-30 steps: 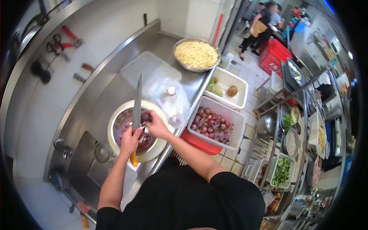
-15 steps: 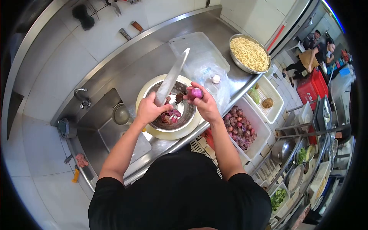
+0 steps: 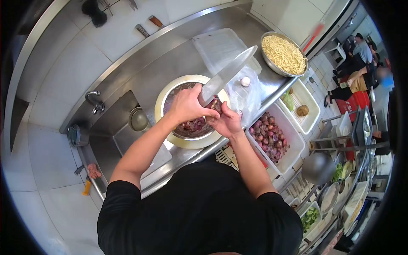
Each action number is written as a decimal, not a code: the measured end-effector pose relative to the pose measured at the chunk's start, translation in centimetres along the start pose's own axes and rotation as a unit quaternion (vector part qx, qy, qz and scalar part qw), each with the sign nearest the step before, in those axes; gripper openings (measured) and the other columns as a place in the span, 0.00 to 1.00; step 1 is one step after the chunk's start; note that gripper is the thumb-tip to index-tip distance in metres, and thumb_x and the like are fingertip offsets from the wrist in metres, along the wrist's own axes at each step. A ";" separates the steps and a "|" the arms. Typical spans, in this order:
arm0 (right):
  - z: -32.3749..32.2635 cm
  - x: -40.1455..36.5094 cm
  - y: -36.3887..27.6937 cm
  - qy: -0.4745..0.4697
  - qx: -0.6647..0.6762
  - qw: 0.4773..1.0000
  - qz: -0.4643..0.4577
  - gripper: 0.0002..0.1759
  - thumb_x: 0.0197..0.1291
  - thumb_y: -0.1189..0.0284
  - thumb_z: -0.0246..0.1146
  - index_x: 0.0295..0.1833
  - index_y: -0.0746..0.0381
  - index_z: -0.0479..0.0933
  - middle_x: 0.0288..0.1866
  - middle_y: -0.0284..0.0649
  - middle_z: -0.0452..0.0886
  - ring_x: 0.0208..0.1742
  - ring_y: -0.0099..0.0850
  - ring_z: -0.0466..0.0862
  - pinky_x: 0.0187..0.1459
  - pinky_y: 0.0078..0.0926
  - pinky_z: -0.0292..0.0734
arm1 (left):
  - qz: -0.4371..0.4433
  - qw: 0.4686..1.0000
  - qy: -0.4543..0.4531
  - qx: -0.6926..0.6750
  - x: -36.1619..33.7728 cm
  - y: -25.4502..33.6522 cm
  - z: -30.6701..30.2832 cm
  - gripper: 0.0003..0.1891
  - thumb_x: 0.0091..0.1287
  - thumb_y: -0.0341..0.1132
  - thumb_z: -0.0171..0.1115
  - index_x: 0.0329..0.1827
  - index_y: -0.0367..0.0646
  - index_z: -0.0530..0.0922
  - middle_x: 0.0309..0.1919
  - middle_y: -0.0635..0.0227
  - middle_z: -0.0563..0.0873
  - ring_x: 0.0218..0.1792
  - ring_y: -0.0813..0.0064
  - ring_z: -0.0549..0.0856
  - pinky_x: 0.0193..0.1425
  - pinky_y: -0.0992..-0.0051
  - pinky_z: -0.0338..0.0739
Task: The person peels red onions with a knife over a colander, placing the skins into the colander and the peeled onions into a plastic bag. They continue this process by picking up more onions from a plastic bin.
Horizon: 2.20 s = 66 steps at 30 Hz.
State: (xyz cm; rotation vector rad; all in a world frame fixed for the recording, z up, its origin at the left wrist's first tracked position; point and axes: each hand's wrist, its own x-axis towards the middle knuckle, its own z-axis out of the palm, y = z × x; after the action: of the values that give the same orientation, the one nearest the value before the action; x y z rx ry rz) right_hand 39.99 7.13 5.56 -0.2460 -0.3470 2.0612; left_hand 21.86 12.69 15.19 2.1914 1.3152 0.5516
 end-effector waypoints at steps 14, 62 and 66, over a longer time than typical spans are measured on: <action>0.9 2.0 1.3 0.057 -0.119 0.962 -0.239 0.28 0.80 0.53 0.49 0.73 0.60 0.65 0.65 0.39 0.77 0.64 0.32 0.78 0.66 0.36 0.73 | -0.021 0.993 0.114 -0.019 0.0 -0.9 5.3 0.39 0.54 0.74 0.68 0.34 0.40 0.74 0.22 0.52 0.83 0.28 0.44 0.85 0.32 0.52 0.76; 0.7 0.9 -3.5 0.085 -0.086 0.988 -0.091 0.24 0.73 0.71 0.62 0.71 0.63 0.70 0.58 0.43 0.83 0.52 0.35 0.87 0.54 0.33 0.85 | -0.162 0.986 0.048 0.010 -2.1 -5.4 -0.5 0.40 0.43 0.67 0.80 0.39 0.36 0.80 0.28 0.54 0.87 0.31 0.55 0.88 0.39 0.61 0.80; 0.1 0.7 -3.2 0.061 -0.116 0.990 -0.052 0.27 0.73 0.70 0.62 0.73 0.64 0.68 0.54 0.42 0.86 0.47 0.33 0.88 0.47 0.27 0.85 | -0.063 0.996 0.044 -0.045 -1.1 -3.2 -0.6 0.39 0.42 0.66 0.81 0.38 0.36 0.80 0.24 0.58 0.84 0.27 0.59 0.86 0.35 0.62 0.78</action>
State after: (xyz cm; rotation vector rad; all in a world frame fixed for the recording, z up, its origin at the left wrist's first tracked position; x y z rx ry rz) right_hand 42.19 9.19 6.75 -0.4822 -0.5145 1.8925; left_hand 18.86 13.07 13.59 2.0157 1.4350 0.6523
